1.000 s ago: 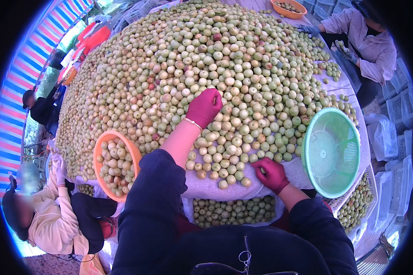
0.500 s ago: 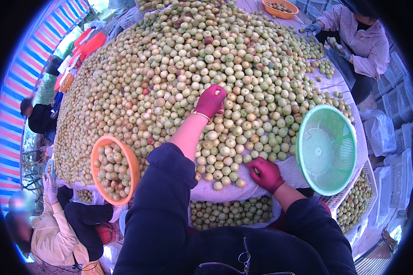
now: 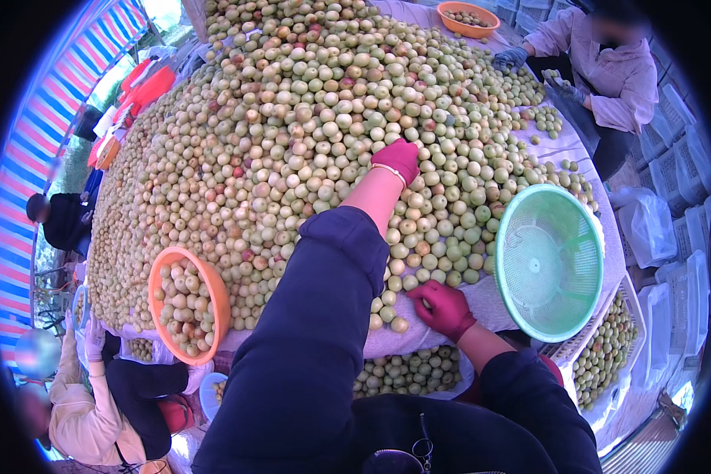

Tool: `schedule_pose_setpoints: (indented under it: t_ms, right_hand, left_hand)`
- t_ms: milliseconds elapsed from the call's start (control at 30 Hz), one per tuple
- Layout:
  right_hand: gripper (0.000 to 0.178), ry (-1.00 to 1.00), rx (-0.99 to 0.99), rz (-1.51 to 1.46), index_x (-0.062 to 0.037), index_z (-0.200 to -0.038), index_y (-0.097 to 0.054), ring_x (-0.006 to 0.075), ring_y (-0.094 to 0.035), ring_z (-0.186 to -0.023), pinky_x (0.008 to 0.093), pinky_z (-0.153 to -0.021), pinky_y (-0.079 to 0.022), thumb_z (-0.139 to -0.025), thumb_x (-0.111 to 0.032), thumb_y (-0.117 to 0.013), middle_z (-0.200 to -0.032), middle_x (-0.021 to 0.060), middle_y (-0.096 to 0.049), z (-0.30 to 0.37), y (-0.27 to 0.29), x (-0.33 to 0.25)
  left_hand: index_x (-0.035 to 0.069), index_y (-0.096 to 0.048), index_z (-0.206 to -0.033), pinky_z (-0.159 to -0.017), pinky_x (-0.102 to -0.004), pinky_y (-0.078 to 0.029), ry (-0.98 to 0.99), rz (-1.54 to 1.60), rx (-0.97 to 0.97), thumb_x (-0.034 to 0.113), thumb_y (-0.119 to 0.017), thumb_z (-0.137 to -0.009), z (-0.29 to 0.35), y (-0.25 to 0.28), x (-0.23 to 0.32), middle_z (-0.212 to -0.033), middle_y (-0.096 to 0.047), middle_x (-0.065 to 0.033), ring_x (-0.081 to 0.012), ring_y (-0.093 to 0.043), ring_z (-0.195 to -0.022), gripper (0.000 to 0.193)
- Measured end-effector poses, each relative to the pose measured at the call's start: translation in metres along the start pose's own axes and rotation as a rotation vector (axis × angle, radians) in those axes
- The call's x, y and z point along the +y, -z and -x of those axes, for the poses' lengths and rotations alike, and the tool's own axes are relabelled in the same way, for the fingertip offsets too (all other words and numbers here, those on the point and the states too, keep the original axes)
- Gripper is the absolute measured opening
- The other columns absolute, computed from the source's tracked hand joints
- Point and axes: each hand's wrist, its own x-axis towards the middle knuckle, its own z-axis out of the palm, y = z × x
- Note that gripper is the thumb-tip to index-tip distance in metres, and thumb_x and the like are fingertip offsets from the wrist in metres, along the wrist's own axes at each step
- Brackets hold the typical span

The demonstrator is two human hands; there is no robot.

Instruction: The person sits at a table covered with green round produce and repeatedly picks items from the pile, places them into a white tray, and occasionally transfers some into an orange bowl. The hands work continuously to sort and organize the produce across the table surface.

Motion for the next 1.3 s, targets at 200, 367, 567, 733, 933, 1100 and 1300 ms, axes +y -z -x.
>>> schedule_pose_setpoints:
  t_ms: [200,367,567,733,933,1100,1300]
  right_hand:
    - [0.015,-0.038,-0.018,0.014,-0.0186,-0.099,-0.069,0.0287,-0.065,-0.079,0.0406,-0.064,-0.052,-0.085,-0.018,-0.068,-0.089,0.0043,-0.063,0.000,0.002,-0.005]
    - [0.014,-0.016,0.044,-0.014,-0.0183,-0.099,-0.069,0.0301,-0.065,-0.080,0.0409,-0.067,-0.053,-0.085,-0.018,-0.068,-0.090,0.0055,-0.065,0.003,-0.001,-0.004]
    - [0.015,0.002,0.090,-0.059,-0.0177,-0.100,-0.069,0.0277,-0.066,-0.074,0.0382,-0.065,-0.053,-0.085,-0.015,-0.068,-0.091,0.0060,-0.066,0.006,-0.003,-0.004]
    - [0.014,-0.007,0.101,-0.045,-0.0163,-0.100,-0.070,0.0272,-0.067,-0.079,0.0368,-0.069,-0.054,-0.086,-0.015,-0.068,-0.094,0.0055,-0.067,0.009,-0.006,-0.004]
    - [0.015,-0.088,0.086,-0.244,-0.0099,-0.101,-0.071,0.0209,-0.069,-0.087,0.0322,-0.079,-0.054,-0.087,-0.014,-0.067,-0.098,0.0061,-0.071,0.000,-0.001,-0.014]
    - [0.021,-0.259,-0.016,-0.619,-0.0067,-0.111,-0.068,0.0103,-0.065,-0.087,0.0272,-0.074,-0.053,-0.092,-0.015,-0.065,-0.111,0.0019,-0.070,-0.002,0.036,-0.080]
    - [0.030,-0.251,-0.099,-0.708,-0.0086,-0.123,-0.063,0.0083,-0.063,-0.090,0.0252,-0.072,-0.052,-0.092,-0.011,-0.064,-0.112,0.0005,-0.067,0.037,0.057,-0.156]
  left_hand:
    - [0.019,-0.065,-0.115,-0.089,-0.0433,-0.053,-0.079,-0.011,-0.125,0.027,-0.066,-0.088,0.029,-0.008,-0.015,-0.116,-0.064,-0.0132,-0.0329,-0.064,-0.105,0.028]
    - [0.017,-0.065,-0.112,-0.082,-0.0410,-0.054,-0.013,0.178,0.088,0.026,-0.068,-0.086,0.068,-0.007,-0.012,-0.106,-0.067,-0.0108,-0.0304,-0.066,-0.097,0.028]
    - [0.009,-0.062,-0.112,-0.070,-0.0343,-0.057,0.100,0.868,0.314,0.024,-0.071,-0.087,0.177,0.003,-0.013,-0.100,-0.066,-0.0074,-0.0188,-0.067,-0.081,0.030]
    - [0.007,-0.061,-0.119,-0.064,-0.0295,-0.058,0.487,1.446,0.283,0.019,-0.068,-0.092,0.306,0.023,-0.038,-0.104,-0.065,-0.0054,-0.0131,-0.064,-0.076,0.030]
    - [0.009,-0.058,-0.128,-0.080,-0.0344,-0.058,0.553,1.952,0.353,0.022,-0.062,-0.096,0.405,0.045,-0.022,-0.111,-0.065,-0.0082,-0.0204,-0.067,-0.092,0.035]
    - [0.006,-0.046,-0.142,-0.101,-0.0410,-0.050,0.378,2.110,0.201,0.029,-0.045,-0.104,0.415,0.060,0.011,-0.133,-0.056,-0.0200,-0.0331,-0.059,-0.122,0.044]
    - [0.003,-0.039,-0.146,-0.107,-0.0494,-0.043,0.372,2.275,-0.047,0.061,-0.034,-0.102,0.406,0.055,0.036,-0.139,-0.053,-0.0199,-0.0366,-0.054,-0.128,0.073]
